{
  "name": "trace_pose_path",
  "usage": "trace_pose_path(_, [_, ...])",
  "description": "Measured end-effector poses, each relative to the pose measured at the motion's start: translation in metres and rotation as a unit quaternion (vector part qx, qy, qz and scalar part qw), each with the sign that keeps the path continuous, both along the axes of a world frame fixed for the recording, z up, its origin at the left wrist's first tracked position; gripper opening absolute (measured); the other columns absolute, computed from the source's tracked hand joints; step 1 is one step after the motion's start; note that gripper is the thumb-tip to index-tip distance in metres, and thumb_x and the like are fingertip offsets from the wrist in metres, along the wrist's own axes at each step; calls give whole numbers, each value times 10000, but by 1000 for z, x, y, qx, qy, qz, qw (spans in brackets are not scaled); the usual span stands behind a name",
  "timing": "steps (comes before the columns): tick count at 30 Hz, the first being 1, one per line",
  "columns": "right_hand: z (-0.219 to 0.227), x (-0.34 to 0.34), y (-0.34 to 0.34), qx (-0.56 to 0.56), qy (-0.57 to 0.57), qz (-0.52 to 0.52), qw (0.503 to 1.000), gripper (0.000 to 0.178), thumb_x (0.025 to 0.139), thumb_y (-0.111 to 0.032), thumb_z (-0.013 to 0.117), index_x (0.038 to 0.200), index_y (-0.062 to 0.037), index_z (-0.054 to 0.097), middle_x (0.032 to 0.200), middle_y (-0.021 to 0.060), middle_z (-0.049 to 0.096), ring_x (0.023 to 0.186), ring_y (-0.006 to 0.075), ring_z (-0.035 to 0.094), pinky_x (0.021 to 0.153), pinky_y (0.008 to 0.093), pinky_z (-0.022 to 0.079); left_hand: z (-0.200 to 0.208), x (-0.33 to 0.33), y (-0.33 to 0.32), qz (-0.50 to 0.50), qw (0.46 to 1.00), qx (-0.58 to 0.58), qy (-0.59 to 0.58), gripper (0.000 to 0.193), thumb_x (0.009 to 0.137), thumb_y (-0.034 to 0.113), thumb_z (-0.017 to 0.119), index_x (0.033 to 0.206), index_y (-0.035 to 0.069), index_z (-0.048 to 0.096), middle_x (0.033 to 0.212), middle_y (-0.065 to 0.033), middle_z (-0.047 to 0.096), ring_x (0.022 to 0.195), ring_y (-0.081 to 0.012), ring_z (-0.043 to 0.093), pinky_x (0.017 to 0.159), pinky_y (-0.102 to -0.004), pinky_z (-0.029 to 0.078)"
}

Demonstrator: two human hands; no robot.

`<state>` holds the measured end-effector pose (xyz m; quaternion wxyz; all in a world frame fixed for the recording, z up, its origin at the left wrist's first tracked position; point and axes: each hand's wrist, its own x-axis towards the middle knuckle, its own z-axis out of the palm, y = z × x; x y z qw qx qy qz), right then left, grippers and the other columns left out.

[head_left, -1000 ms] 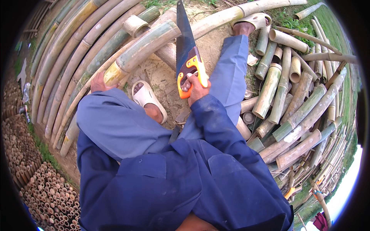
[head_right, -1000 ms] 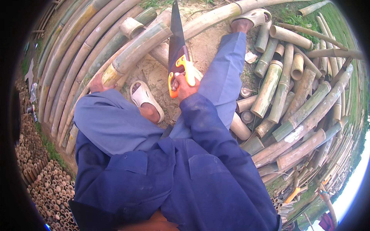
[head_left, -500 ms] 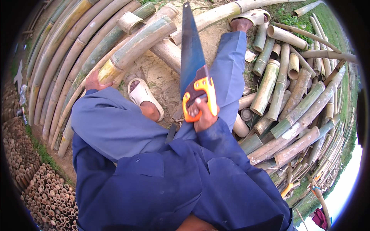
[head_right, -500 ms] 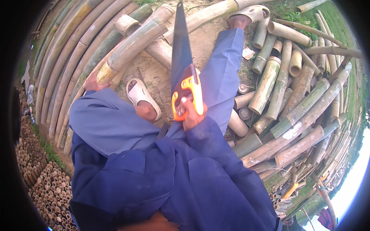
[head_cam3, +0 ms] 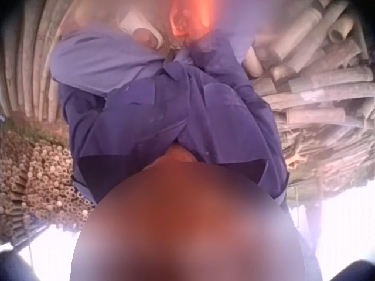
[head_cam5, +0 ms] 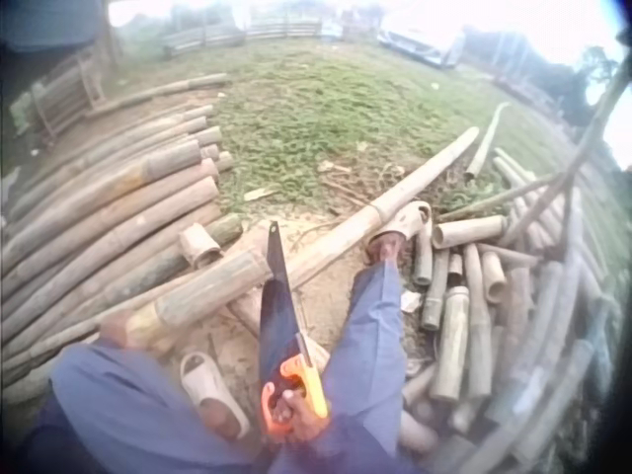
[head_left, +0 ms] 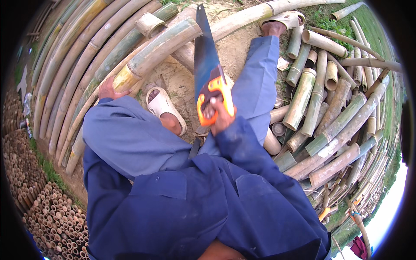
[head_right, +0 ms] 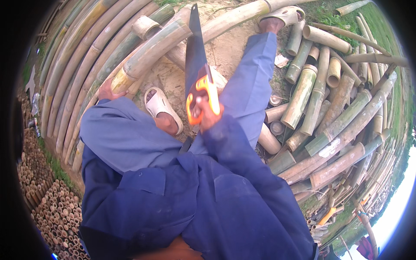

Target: The person sits on the ground and uses a hand saw to cut bamboo poles into shorter sections. They repeatedly position a pole between their legs, saw through it, and then move the cut pieces aside to continue with the next pole.

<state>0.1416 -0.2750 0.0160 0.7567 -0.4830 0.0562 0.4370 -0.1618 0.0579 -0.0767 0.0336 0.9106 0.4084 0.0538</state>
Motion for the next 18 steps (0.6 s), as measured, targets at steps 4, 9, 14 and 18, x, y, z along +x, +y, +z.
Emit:
trace_pose_path(4, [21,-9,-48,-37,27,-12,999,75,896,25,602,844,2,553,590,88,522,511,176,529,511,341,445,-2,-2,14,-19,998,-55,-23,915,611,613,890,1273,43,616,1155,-204,686,1094,-384,656,946,-499,502])
trace_pose_path(9, [-14,20,-50,70,38,-66,995,83,922,-1,596,930,-35,520,602,81,515,506,185,509,531,357,465,-1,-3,18,-2,998,-60,-5,907,624,623,885,1268,39,628,1151,-230,689,1082,-411,661,948,-499,513])
trace_pose_path(14, [-25,36,-21,52,21,-63,996,124,897,2,628,963,-36,529,599,72,510,491,178,505,512,354,460,2,-3,23,13,994,-112,-7,911,620,626,886,1263,30,635,1182,-250,683,1090,-425,661,965,-504,509])
trace_pose_path(18, [18,52,-25,34,-1,-78,996,140,889,-1,645,962,-41,532,591,59,487,485,169,486,501,338,449,3,3,42,57,986,-158,8,902,609,604,900,1247,25,635,1207,-253,671,1115,-438,644,972,-500,507])
